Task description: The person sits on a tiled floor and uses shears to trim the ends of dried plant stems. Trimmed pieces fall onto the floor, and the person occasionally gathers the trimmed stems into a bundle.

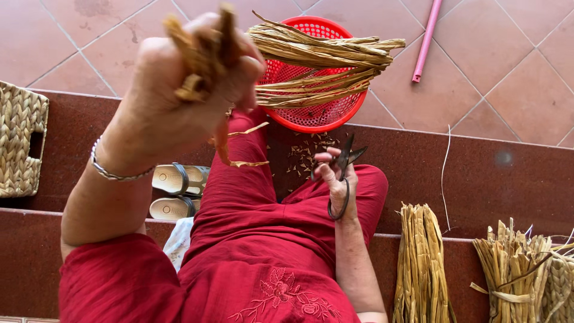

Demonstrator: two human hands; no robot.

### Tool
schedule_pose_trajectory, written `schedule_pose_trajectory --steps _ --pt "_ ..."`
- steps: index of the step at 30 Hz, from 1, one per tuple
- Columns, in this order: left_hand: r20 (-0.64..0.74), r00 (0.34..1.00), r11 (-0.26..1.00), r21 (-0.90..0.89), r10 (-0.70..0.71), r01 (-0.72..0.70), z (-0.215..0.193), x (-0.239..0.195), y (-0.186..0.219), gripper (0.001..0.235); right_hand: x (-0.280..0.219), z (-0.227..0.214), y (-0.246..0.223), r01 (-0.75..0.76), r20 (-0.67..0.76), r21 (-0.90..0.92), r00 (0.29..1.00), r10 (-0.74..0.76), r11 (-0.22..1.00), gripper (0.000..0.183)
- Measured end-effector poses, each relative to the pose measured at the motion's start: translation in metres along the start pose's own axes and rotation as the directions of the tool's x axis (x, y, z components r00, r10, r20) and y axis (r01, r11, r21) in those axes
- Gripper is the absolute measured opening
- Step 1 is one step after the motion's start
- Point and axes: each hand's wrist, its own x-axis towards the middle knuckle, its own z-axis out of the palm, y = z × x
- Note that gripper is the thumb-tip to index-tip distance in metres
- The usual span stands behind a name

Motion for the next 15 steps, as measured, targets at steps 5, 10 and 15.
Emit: schedule_pose_trajectory --steps 5,10,15 --pt "0.229 0.953 0.979 0.011 0.196 -0.204 0.024 0.032 0.030 0.015 0.032 0.032 -0.048 0.173 0.149 0.132 0.970 -0.193 0.976 0.051" --pt "0.358 0.921 0.929 -0.371 0.153 -0.010 0.046 0.063 0.043 0.016 0.064 0.053 -0.078 0.157 0.238 0.113 0.954 -0.181 0.981 0.075" --pt "0.285 0.949 0.980 -0.179 0.138 -0.089 0.057 0.102 0.014 0.040 0.072 0.070 -0.091 -0.052 0.567 0.229 0.819 -0.090 0.972 0.106"
